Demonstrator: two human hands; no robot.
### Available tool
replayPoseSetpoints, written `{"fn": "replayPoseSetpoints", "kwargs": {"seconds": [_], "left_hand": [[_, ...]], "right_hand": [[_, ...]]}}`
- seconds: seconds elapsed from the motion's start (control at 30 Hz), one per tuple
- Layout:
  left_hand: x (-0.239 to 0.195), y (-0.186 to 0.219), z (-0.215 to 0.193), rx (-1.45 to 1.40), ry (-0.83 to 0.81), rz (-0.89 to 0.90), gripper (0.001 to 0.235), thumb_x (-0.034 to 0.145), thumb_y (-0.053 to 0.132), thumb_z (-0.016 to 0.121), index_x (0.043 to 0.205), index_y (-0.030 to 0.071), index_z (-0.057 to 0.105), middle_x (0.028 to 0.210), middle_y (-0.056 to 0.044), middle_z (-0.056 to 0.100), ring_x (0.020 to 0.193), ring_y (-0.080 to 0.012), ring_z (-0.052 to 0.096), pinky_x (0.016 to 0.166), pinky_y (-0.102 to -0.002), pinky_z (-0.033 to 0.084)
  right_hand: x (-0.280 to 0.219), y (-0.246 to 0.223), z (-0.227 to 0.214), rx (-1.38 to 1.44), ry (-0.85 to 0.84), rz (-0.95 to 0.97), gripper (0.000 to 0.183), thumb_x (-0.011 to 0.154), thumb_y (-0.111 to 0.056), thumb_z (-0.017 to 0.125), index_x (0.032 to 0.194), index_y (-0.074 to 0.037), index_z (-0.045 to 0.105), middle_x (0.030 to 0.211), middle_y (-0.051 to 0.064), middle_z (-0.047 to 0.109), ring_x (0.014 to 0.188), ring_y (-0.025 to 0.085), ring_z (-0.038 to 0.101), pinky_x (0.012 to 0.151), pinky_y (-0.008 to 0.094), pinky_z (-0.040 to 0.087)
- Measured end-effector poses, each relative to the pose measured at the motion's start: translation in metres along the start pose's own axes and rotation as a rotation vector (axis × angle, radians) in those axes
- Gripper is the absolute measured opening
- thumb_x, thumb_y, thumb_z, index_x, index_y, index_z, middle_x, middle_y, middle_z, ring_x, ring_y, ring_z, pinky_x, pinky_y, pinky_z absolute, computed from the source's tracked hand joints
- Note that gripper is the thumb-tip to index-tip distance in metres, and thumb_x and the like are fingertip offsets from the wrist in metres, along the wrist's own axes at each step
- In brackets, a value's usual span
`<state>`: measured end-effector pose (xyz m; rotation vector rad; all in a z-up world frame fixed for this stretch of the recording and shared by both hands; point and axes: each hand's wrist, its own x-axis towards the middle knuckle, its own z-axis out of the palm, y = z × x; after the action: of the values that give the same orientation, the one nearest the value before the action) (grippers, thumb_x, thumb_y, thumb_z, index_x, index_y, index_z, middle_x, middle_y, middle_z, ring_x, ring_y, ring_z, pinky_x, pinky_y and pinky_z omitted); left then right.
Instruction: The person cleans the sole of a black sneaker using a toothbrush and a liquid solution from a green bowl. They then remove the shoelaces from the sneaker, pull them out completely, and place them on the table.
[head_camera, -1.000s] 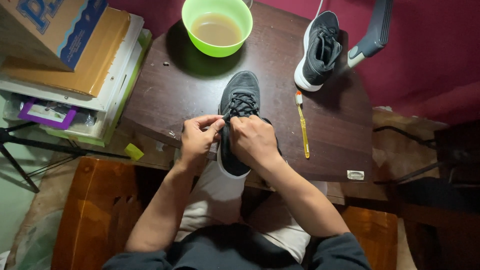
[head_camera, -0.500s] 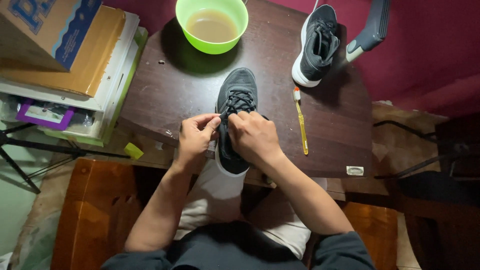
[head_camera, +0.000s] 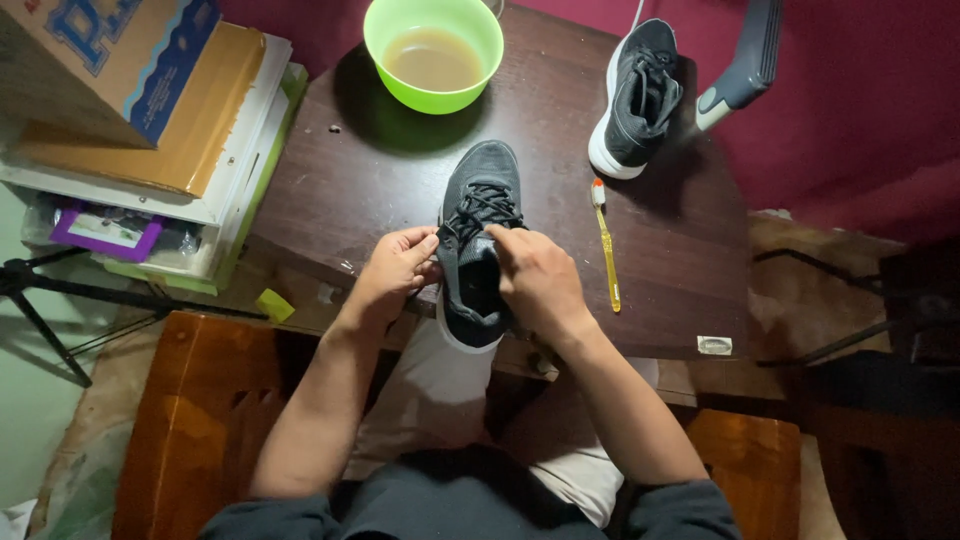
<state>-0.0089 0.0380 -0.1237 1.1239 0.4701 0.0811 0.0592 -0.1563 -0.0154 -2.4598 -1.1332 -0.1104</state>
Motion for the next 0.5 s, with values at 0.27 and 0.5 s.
{"fn": "replayPoseSetpoints", "kwargs": {"seconds": [0.27, 0.5], "left_hand": [[-0.002, -0.001, 0.009, 0.039, 0.083, -0.010, 0.031, 0.100, 0.028, 0.070, 0.120, 0.004, 0.072, 0.104, -0.010, 0.076, 0.075, -0.0171, 0.076, 0.071, -0.034, 0.064], [-0.021, 0.021, 0.016, 0.507, 0.268, 0.193, 0.017, 0.098, 0.032, 0.069, 0.109, 0.024, 0.079, 0.084, -0.004, 0.077, 0.066, -0.0143, 0.075, 0.063, -0.031, 0.062]], "right_hand": [[0.007, -0.016, -0.014, 0.226, -0.110, 0.220, 0.021, 0.098, -0.020, 0.055, 0.119, -0.021, 0.051, 0.081, 0.015, 0.073, 0.085, 0.048, 0.070, 0.077, 0.060, 0.052], [-0.005, -0.008, 0.022, 0.074, 0.208, 0.133, 0.012, 0.084, -0.033, 0.070, 0.087, -0.030, 0.060, 0.065, -0.003, 0.065, 0.068, 0.026, 0.072, 0.061, 0.040, 0.056]]}}
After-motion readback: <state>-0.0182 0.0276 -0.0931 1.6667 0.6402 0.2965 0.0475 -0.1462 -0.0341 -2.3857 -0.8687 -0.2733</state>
